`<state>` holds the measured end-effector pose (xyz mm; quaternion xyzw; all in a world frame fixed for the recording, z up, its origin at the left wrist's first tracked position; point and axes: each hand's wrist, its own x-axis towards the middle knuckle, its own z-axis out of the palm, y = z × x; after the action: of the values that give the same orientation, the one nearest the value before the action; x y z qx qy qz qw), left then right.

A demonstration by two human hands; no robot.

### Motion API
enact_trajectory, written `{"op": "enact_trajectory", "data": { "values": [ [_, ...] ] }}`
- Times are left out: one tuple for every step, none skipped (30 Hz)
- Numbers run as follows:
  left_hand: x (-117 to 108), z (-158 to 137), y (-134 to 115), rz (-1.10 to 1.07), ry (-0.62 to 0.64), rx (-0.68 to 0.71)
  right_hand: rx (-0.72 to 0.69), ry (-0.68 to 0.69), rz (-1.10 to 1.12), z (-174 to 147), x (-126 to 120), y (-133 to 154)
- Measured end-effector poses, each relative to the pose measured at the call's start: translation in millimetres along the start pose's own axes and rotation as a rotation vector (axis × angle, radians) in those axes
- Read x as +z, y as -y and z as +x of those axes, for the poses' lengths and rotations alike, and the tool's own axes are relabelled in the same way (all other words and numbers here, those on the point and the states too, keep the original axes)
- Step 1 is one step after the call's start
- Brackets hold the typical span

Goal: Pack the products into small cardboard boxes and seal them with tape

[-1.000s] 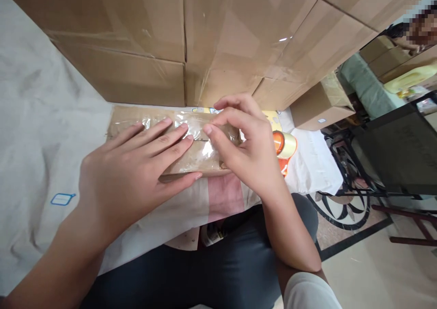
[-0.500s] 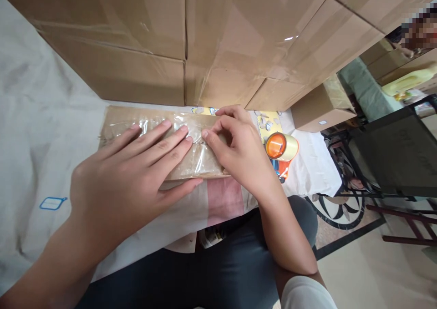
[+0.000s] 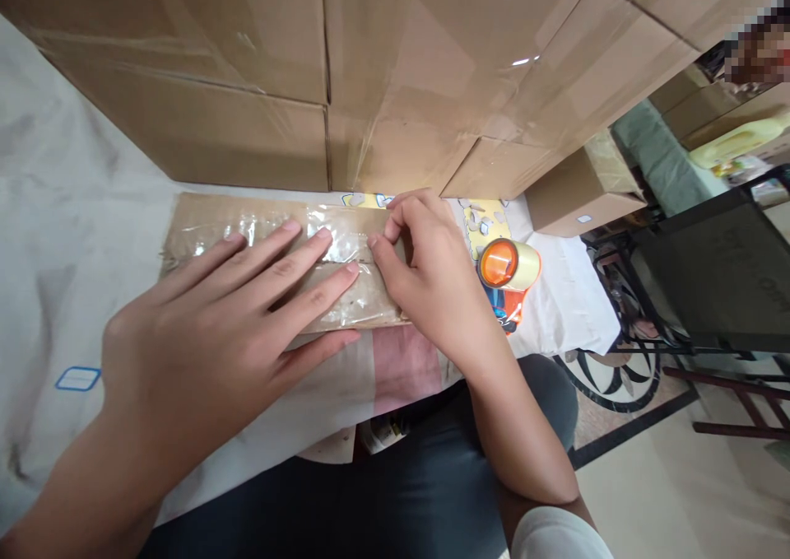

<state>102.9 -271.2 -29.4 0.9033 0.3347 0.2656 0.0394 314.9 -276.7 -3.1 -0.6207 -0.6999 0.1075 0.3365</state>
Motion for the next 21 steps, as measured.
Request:
{"op": "enact_trajectory", "data": {
  "values": [
    [0, 0, 0, 0.000, -0.004, 0.001, -0.005, -0.001, -0.004, 0, 0, -1],
    [0, 0, 0, 0.001, -0.006, 0.003, -0.008, -0.003, -0.007, -1, 1, -1],
    [1, 0, 0, 0.004, -0.008, 0.006, -0.007, -0.007, -0.009, -1, 1, -2],
    [1, 0, 0, 0.009, -0.009, 0.012, -0.002, -0.013, -0.010, -1, 1, -3],
    [1, 0, 0, 0.015, -0.013, 0.016, 0.003, -0.020, -0.013, -1, 1, -3],
    [1, 0, 0, 0.022, -0.015, 0.019, 0.006, -0.027, -0.016, -1, 1, -3],
    [1, 0, 0, 0.027, -0.017, 0.020, 0.001, -0.034, -0.021, -1, 1, -2],
    [1, 0, 0, 0.028, -0.016, 0.018, -0.013, -0.037, -0.025, -1, 1, -1],
    [1, 0, 0, 0.022, -0.014, 0.013, -0.033, -0.035, -0.031, -1, 0, 0],
    [1, 0, 0, 0.011, -0.009, 0.007, -0.057, -0.028, -0.035, -1, -1, 2],
    [1, 1, 0, 0.001, -0.003, 0.001, -0.080, -0.019, -0.039, -2, -2, 3],
    [1, 1, 0, -0.008, 0.000, -0.004, -0.102, -0.011, -0.044, -2, -3, 5],
    [1, 1, 0, -0.013, 0.003, -0.007, -0.119, -0.004, -0.051, -2, -4, 6],
    [1, 1, 0, -0.010, 0.003, -0.007, -0.134, 0.000, -0.061, -2, -4, 8],
    [1, 1, 0, -0.001, 0.003, -0.004, -0.148, 0.000, -0.073, -3, -5, 8],
    [1, 1, 0, 0.011, 0.003, 0.002, -0.160, -0.003, -0.083, -3, -5, 9],
    [1, 1, 0, 0.023, 0.002, 0.009, -0.167, -0.006, -0.092, -3, -5, 10],
    [0, 1, 0, 0.035, 0.001, 0.016, -0.171, -0.012, -0.099, -3, -5, 10],
    [0, 1, 0, 0.043, -0.002, 0.019, -0.170, -0.021, -0.105, -3, -4, 10],
    [0, 1, 1, 0.047, -0.005, 0.020, -0.168, -0.032, -0.112, -4, -4, 10],
    [0, 0, 1, 0.047, -0.007, 0.018, -0.164, -0.044, -0.122, -4, -3, 10]
  ]
}}
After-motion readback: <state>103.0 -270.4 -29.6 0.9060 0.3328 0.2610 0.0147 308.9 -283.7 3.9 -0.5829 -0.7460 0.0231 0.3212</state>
